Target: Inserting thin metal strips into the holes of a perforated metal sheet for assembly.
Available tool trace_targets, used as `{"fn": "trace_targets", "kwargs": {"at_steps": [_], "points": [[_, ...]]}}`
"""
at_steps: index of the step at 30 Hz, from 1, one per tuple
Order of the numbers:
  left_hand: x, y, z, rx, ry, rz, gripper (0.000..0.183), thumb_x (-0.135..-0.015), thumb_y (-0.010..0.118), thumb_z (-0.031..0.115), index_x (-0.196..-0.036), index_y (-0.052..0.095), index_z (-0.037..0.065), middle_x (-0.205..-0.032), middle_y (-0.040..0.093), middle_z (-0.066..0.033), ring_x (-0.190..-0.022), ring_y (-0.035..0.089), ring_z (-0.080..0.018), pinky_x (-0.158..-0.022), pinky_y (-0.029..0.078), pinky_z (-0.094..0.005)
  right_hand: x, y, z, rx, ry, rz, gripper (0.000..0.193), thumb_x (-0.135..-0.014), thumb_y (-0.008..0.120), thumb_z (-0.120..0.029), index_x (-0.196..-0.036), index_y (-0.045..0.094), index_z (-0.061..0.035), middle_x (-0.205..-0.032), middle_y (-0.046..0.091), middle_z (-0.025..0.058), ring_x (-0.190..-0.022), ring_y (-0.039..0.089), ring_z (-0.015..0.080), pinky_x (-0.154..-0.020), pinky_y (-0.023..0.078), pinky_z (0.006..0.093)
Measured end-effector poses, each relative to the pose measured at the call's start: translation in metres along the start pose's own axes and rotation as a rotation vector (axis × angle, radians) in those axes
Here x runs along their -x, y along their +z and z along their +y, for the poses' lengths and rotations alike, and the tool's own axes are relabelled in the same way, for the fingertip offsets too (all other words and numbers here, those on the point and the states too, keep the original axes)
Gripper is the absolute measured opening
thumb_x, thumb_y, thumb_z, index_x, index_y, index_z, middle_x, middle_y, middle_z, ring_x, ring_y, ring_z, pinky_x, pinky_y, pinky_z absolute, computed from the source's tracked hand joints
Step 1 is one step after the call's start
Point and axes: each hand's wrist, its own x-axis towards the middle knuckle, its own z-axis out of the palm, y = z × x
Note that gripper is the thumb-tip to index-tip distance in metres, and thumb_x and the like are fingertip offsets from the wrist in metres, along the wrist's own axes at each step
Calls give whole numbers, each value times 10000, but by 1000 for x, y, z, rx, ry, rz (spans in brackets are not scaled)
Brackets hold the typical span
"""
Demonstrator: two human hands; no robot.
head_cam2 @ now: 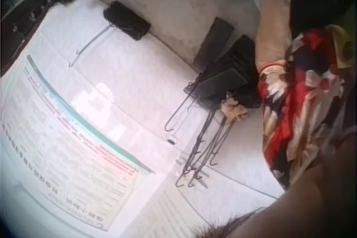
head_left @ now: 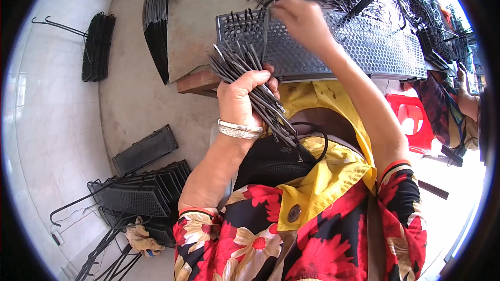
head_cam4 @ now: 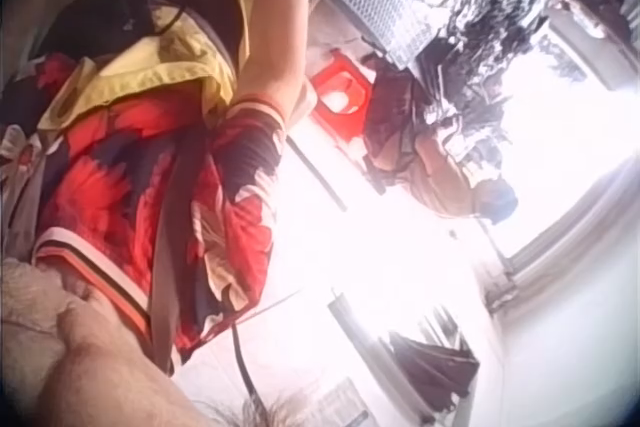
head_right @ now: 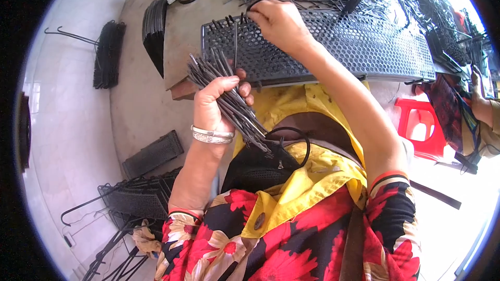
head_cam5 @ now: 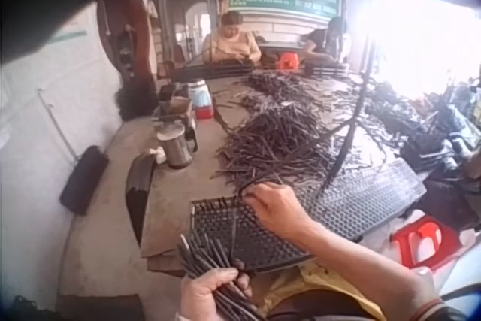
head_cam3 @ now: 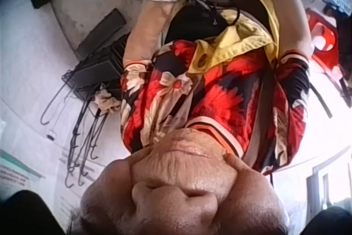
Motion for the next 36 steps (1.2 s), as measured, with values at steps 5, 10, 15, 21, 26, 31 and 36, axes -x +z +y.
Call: {"fn": "trace_targets", "kwargs": {"at_steps": [5, 10, 15, 21, 26, 31, 36], "points": [[0, -6, -2, -21, 62, -5, 164, -655, 556, -65, -816, 546, -38, -718, 585, -124, -527, 555, -208, -454, 459, -314, -9, -34, -62, -808, 681, -173, 210, -780, 599, -102, -917, 605, 56, -679, 612, 74, -541, 539, 103, -498, 435, 211], [2, -5, -5, -42, 76, -3, 168, -653, 559, -64, -819, 548, -41, -741, 595, -136, -530, 554, -209, -450, 456, -314, -11, -39, -61, -892, 737, -111, 174, -746, 607, -24, -891, 604, 71, -677, 609, 94, -502, 538, 117, -477, 442, 222], [4, -7, -7, -50, 60, 35, 174, -648, 560, -60, -820, 548, -39, -744, 599, -142, -529, 549, -198, -442, 451, -307, -25, -26, -43, -866, 596, 189, 135, -786, 587, -26, -898, 608, 45, -729, 630, 84, -567, 564, 99, -499, 468, 210], [0, -10, -11, -49, 30, 46, 128, -650, 556, -49, -777, 569, -64, -708, 597, -129, -528, 544, -187, -462, 449, -290, -38, 12, -52, -718, 483, 240, 144, -799, 585, -40, -928, 603, 23, -738, 628, 53, -635, 589, 85, -547, 488, 193], [0, -13, -10, -100, 29, 4, 260, -686, 540, -29, -943, 512, -3, -799, 600, -159, -586, 564, -210, -490, 481, -342, -42, 37, -51, -514, 362, 218, 160, -785, 603, -76, -926, 608, 1, -684, 617, 42, -578, 565, 56, -533, 464, 188], [1, -11, -11, -31, 43, 33, 137, -633, 560, -65, -770, 568, -62, -697, 603, -124, -529, 548, -180, -474, 444, -275, -49, 41, -47, -210, 27, 256, 175, -767, 616, -93, -924, 610, -15, -701, 629, 99, -580, 611, 146, -546, 468, 239], [0, -9, -14, -43, 60, 17, 151, -616, 566, -91, -764, 566, -60, -692, 606, -113, -518, 549, -175, -485, 441, -265, -50, 51, -38, -132, -74, 147, 134, -738, 609, -86, -855, 613, -22, -731, 609, 123, -646, 605, 256, -578, 479, 308]]}}
